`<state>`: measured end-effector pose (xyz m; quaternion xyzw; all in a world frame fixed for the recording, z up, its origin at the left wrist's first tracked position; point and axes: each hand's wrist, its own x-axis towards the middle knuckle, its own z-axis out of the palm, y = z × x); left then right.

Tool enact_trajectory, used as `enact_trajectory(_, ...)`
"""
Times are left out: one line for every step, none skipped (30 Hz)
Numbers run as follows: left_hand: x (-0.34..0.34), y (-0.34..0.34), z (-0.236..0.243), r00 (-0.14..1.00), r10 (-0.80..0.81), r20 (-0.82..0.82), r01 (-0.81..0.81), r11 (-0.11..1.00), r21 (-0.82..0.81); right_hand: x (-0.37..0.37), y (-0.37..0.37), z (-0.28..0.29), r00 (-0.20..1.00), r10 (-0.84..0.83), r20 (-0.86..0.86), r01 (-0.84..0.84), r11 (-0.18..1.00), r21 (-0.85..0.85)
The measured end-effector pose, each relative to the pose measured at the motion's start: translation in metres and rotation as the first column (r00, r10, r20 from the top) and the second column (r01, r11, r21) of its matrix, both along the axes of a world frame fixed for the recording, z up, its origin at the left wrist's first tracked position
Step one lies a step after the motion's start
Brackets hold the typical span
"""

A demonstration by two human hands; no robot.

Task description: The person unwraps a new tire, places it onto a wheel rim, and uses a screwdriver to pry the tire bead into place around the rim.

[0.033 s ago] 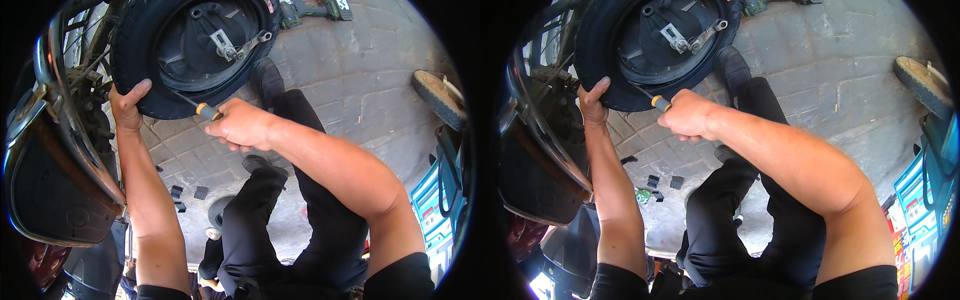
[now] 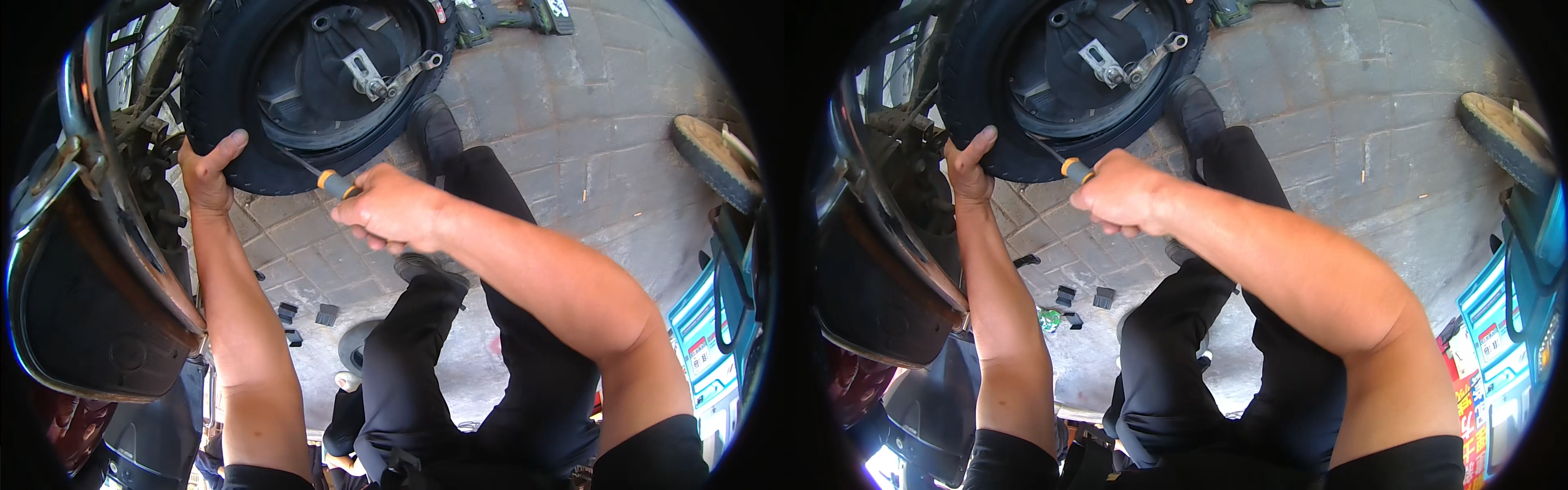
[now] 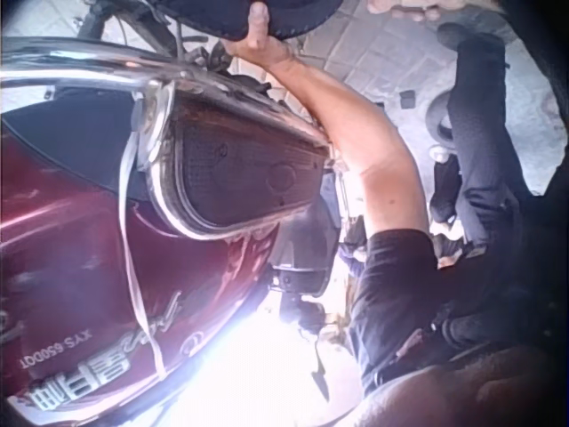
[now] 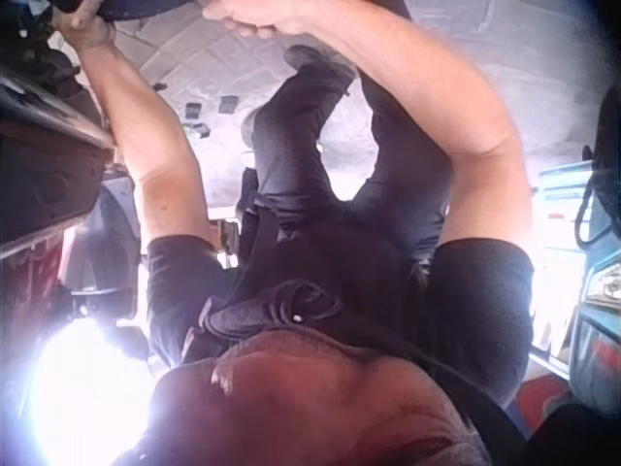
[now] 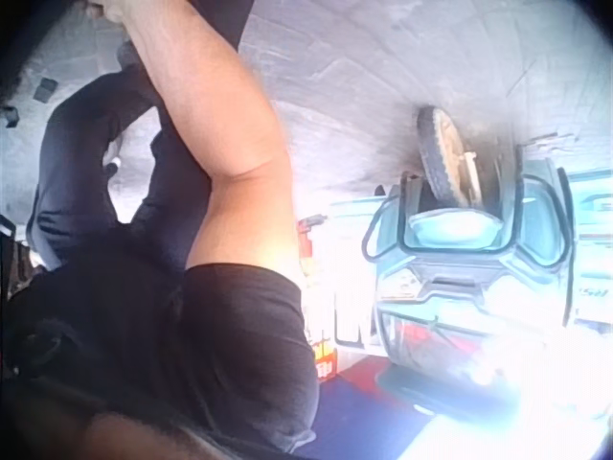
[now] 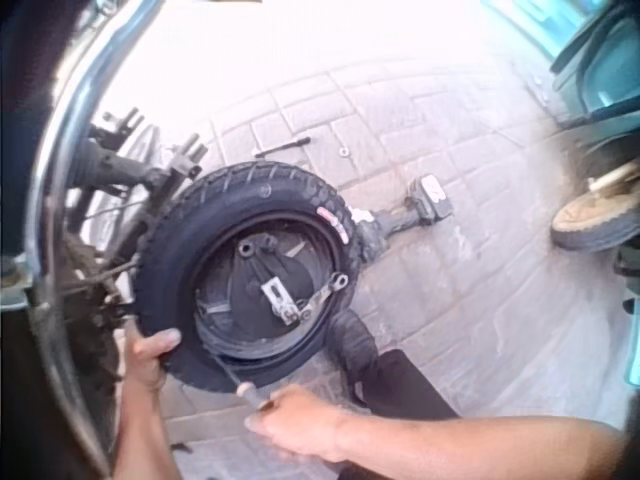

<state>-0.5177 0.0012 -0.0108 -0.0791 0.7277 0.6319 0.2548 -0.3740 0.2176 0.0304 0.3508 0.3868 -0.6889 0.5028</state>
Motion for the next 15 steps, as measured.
enact_trajectory(-0.003, 0.002, -0.001, 1.000, 0.010, 0.020, -0.010, 1.000, -0.011, 0.000, -0.004, 0.007, 0.997, -0.062, 0.039, 0.063, 0.998, -0.015)
enact_trajectory(-0.004, 0.003, -0.001, 0.999, 0.009, 0.032, -0.008, 1.000, -0.007, -0.001, -0.009, 0.013, 0.991, -0.117, 0.065, 0.118, 0.993, -0.020)
enact_trajectory(-0.005, 0.003, -0.001, 0.998, 0.018, 0.053, -0.016, 1.000, -0.023, -0.001, -0.014, 0.019, 0.981, -0.168, 0.092, 0.171, 0.985, -0.025)
enact_trajectory(-0.006, 0.003, -0.001, 0.999, 0.016, 0.049, -0.016, 1.000, -0.001, -0.002, -0.020, 0.025, 0.967, -0.227, 0.119, 0.230, 0.973, -0.013)
enact_trajectory(-0.006, 0.002, -0.002, 0.998, 0.014, 0.062, -0.014, 1.000, 0.003, -0.001, -0.026, 0.031, 0.945, -0.287, 0.155, 0.295, 0.955, -0.031)
enact_trajectory(-0.006, 0.002, -0.003, 0.998, 0.022, 0.066, -0.022, 1.000, 0.002, -0.001, -0.033, 0.035, 0.920, -0.344, 0.187, 0.356, 0.934, -0.034)
enact_trajectory(-0.006, 0.001, -0.003, 0.997, 0.010, 0.073, -0.010, 1.000, 0.003, 0.000, -0.040, 0.038, 0.892, -0.394, 0.222, 0.412, 0.911, -0.038)
enact_trajectory(-0.007, -0.001, -0.004, 0.997, 0.000, 0.080, 0.001, 1.000, -0.004, 0.001, -0.048, 0.040, 0.861, -0.446, 0.244, 0.469, 0.882, -0.039)
enact_trajectory(-0.008, -0.002, -0.006, 0.997, 0.003, 0.081, -0.002, 1.000, -0.014, 0.003, -0.055, 0.042, 0.846, -0.471, 0.249, 0.491, 0.871, -0.021)
enact_trajectory(-0.009, -0.003, -0.007, 0.997, 0.002, 0.079, -0.001, 1.000, -0.004, 0.004, -0.062, 0.044, 0.832, -0.492, 0.258, 0.514, 0.858, -0.021)
enact_trajectory(-0.012, -0.004, -0.009, 0.997, -0.003, 0.075, 0.003, 1.000, 0.006, 0.004, -0.069, 0.045, 0.809, -0.520, 0.273, 0.544, 0.839, -0.015)
enact_trajectory(-0.014, -0.005, -0.010, 0.996, -0.010, 0.084, 0.010, 1.000, -0.003, 0.005, -0.077, 0.048, 0.768, -0.565, 0.302, 0.596, 0.803, -0.013)
enact_trajectory(-0.016, -0.005, -0.012, 0.998, -0.011, 0.063, 0.010, 1.000, 0.015, 0.004, -0.084, 0.049, 0.727, -0.616, 0.303, 0.652, 0.758, -0.024)
enact_trajectory(-0.018, -0.005, -0.013, 0.998, -0.021, 0.060, 0.021, 1.000, 0.010, 0.004, -0.095, 0.053, 0.681, -0.661, 0.315, 0.701, 0.713, -0.019)
enact_trajectory(-0.019, -0.006, -0.014, 0.998, -0.010, 0.061, 0.011, 1.000, -0.016, 0.006, -0.106, 0.056, 0.642, -0.699, 0.315, 0.743, 0.669, -0.030)
